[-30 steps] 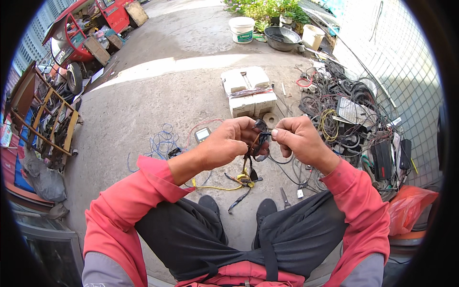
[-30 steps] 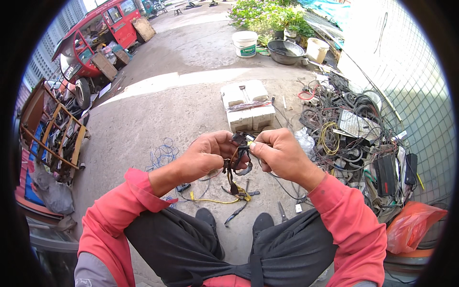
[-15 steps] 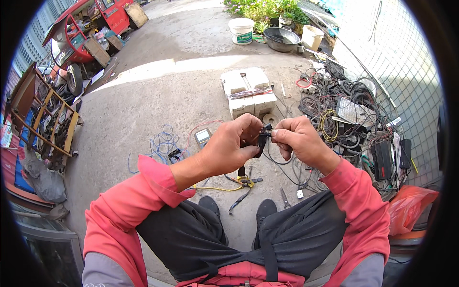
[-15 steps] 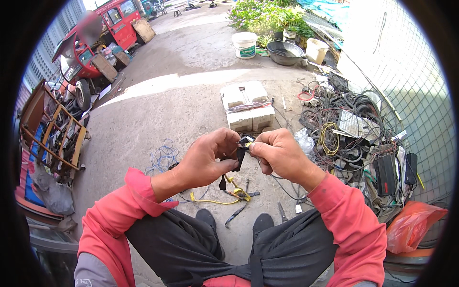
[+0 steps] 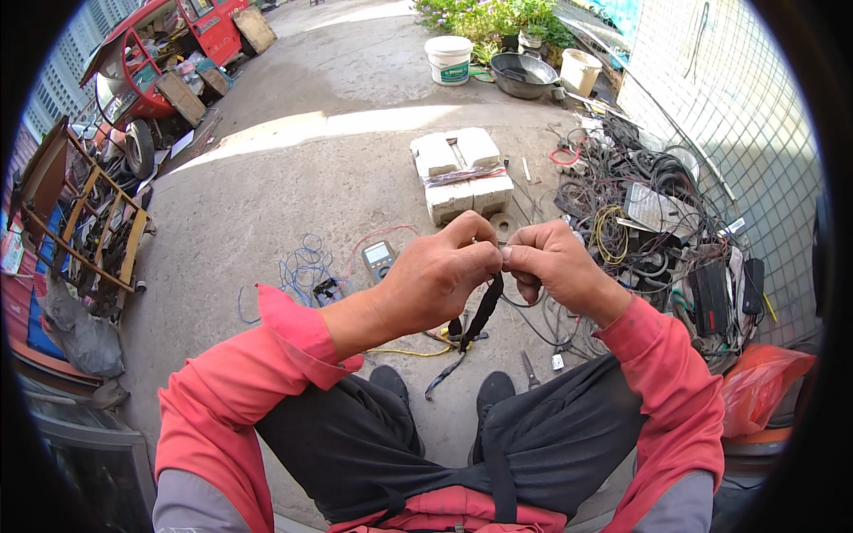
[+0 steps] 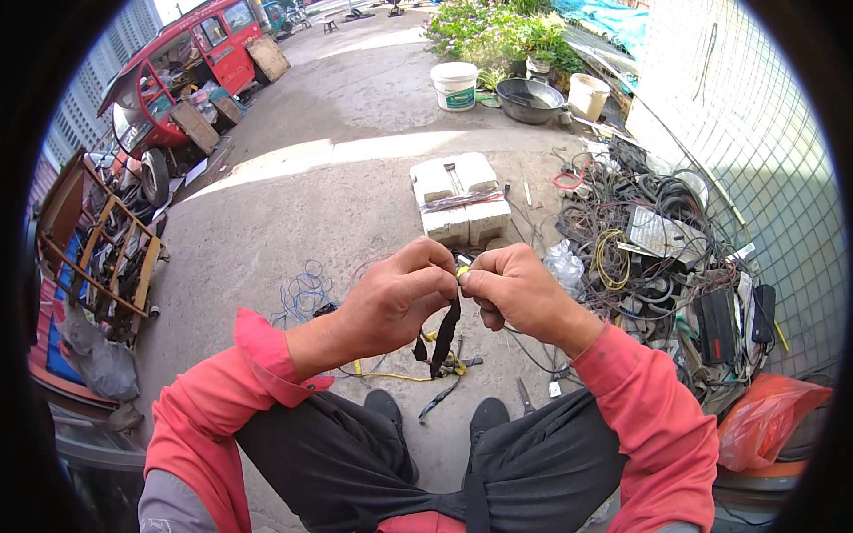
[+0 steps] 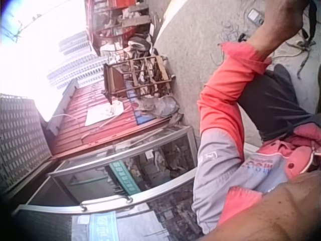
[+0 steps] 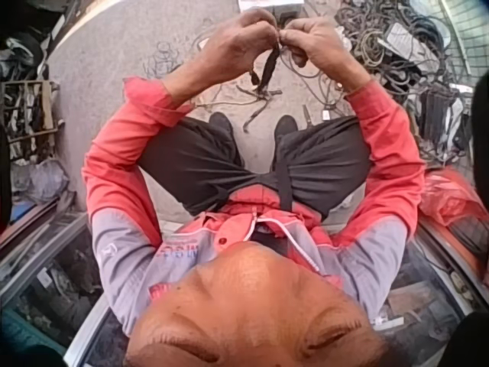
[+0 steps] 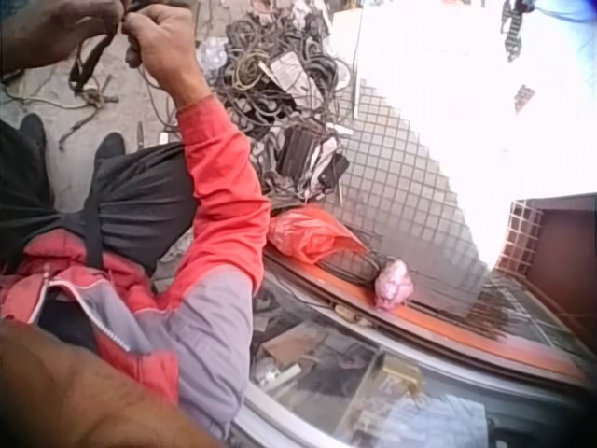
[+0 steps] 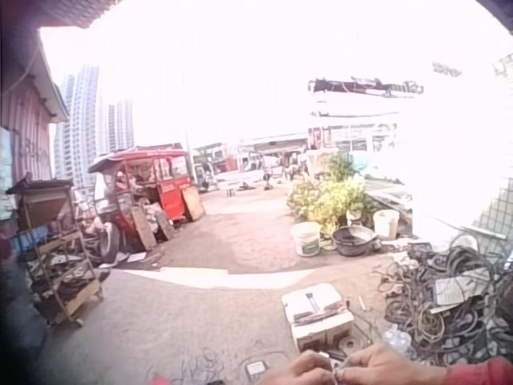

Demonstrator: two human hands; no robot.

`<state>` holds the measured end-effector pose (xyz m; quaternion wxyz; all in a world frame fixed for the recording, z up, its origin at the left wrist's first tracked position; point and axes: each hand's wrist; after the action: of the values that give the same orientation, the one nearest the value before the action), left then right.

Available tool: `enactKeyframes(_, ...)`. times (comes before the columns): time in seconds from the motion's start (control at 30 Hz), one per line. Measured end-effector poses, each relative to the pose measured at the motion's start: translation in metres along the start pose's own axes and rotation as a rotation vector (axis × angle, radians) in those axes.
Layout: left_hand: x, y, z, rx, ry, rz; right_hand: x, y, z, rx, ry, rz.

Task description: The person sits on the ground and uses pliers and scissors to strip insulation from wires and connect them to a small electronic component. They then stand up and walk to a table to search through a pile of hardware.

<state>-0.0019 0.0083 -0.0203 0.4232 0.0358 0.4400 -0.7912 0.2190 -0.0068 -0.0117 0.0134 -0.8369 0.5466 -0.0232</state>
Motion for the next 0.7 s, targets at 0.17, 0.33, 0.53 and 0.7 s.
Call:
enactKeyframes(0.17,-0.005,0.004,0.0,0.001,0.033,0.098,0.002,-0.002,0.003,0.035,-0.016,0.008)
enactKeyframes(0.33,0.001,0.006,-0.013,0.514,-0.431,0.097,0.003,0.005,-0.004,0.23,-0.141,0.02)
enactKeyframes(0.53,-0.007,-0.004,-0.012,1.122,-0.794,0.106,0.004,0.007,-0.001,0.508,-0.452,0.082)
enactKeyframes(0.7,0.001,-0.007,-0.036,1.293,-0.929,0.151,0.005,0.006,-0.001,0.501,-0.468,0.078)
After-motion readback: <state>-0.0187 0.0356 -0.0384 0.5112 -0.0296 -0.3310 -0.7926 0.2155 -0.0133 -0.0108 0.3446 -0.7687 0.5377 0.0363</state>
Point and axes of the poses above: each hand's wrist, its own x-axis away from the middle knuckle, its own y-axis out of the palm, z = x × y, and after that the axes turned 8 degrees about -y, right-handed
